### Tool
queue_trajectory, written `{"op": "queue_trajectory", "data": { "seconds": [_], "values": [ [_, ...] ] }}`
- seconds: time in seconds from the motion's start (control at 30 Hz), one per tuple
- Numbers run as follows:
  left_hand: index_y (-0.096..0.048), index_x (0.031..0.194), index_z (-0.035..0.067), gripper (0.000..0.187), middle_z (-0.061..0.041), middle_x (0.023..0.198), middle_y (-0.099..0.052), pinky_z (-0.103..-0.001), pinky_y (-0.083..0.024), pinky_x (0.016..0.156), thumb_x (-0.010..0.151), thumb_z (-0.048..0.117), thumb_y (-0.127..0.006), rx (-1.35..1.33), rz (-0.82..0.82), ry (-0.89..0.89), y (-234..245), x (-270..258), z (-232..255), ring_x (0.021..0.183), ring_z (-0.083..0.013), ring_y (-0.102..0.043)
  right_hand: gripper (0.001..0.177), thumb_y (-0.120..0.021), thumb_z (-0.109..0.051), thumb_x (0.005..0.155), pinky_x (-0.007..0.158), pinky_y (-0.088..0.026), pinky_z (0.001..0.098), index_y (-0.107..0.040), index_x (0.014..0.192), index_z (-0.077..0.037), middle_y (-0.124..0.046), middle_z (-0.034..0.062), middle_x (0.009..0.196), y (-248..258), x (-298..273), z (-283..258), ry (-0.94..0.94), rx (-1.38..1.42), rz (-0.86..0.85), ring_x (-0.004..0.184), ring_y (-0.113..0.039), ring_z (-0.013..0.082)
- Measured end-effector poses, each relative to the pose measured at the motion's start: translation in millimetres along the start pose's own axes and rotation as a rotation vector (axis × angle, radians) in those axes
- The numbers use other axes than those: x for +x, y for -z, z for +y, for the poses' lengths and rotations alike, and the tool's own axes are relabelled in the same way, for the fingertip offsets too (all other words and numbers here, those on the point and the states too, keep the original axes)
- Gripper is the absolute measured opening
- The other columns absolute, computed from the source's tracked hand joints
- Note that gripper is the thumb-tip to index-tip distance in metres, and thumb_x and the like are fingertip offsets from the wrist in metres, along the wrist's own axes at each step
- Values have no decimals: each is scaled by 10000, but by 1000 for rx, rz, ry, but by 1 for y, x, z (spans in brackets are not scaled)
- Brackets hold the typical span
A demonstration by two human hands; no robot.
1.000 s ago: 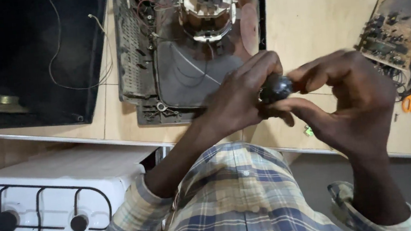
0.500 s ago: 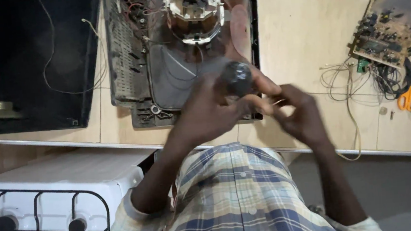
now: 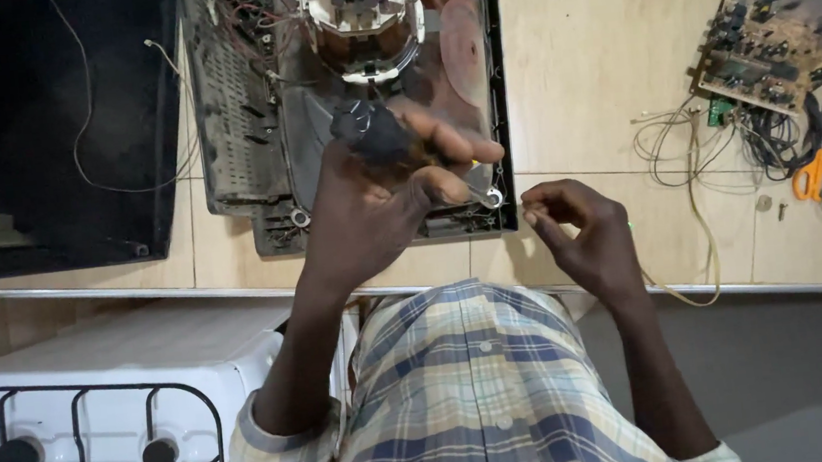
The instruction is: The person uses a screwdriver to remove screws from the casing of an electronic device, likely a microwave, and manipulates internal components and wires. The person repeatedly adjusts the device's position and the camera angle while working on the exposed interior.
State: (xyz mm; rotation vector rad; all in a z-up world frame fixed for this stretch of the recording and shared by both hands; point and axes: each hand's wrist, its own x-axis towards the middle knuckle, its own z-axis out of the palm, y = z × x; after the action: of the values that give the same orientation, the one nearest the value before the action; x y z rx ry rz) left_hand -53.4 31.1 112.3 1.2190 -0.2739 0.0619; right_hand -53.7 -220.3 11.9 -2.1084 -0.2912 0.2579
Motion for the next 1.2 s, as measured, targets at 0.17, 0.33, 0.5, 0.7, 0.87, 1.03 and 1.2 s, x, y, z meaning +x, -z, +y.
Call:
{"op": "queue_trajectory", "data": {
  "seconds": [0.17, 0.33, 0.5, 0.7, 0.87, 1.03, 1.2],
  "values": [
    [-617, 1019, 85, 242, -186, 1083, -746, -387, -679, 948, 945, 277, -746, -65, 41, 99, -9, 3, 8, 1049, -265, -765, 425, -637, -227, 986, 1035, -545, 333, -580, 1360, -32, -678, 112, 1308, 13, 3, -35, -28, 269, -76, 1222, -669, 218],
    [-618, 1081, 86, 305, -205, 1116, -736, -380, -662, 975, 1008, 370, -704, -118, 12, 7, -12, 2, -11, 1094, -281, -754, 216, -702, -205, 968, 646, -570, 266, -788, 1076, -39, -786, 85, 929, 9, -1, -31, 92, 162, -33, 720, -694, 135],
    [-580, 1041, 61, 422, -223, 1053, -724, -458, -681, 950, 939, 421, -775, -187, 152, 35, -12, 2, -9, 1066, -365, -749, 155, -682, -114, 974, 697, -590, 243, -776, 1084, -57, -778, 102, 910, 70, -22, 45, -203, 115, 155, 737, -724, 153],
    [-553, 992, 60, 503, -246, 1009, -727, -424, -684, 877, 896, 500, -777, -98, 159, 51, -5, -1, -14, 1003, -356, -764, 38, -808, -39, 1002, 558, -618, 241, -784, 1001, -69, -764, 60, 850, 152, -68, 197, -430, -185, 891, 680, -721, 100],
    [-564, 983, 53, 476, -256, 1011, -728, -434, -687, 888, 899, 478, -763, -65, 111, 112, -12, 0, -20, 1030, -359, -762, 55, -862, -64, 923, 681, -652, 310, -809, 936, -60, -803, 89, 908, 137, -71, 219, -384, -270, 937, 831, -786, 162],
    [-618, 1008, 133, 124, -232, 1157, -725, -498, -592, 1072, 899, 114, -673, 4, -2, 87, -11, -3, -22, 1167, -342, -723, 82, -783, -30, 1035, 745, -544, 399, -746, 1095, 12, -680, 163, 1024, 119, -68, 159, 50, -548, 881, 915, -644, 298],
    [-639, 1009, 119, 111, -175, 1246, -724, -443, -682, 941, 930, 163, -702, 119, -82, 325, -27, -6, -9, 1257, -311, -702, 29, -735, 53, 1110, 714, -537, 342, -733, 1104, 82, -704, 200, 1025, 71, -36, 37, 159, -344, 547, 865, -654, 261]
  ]
}}
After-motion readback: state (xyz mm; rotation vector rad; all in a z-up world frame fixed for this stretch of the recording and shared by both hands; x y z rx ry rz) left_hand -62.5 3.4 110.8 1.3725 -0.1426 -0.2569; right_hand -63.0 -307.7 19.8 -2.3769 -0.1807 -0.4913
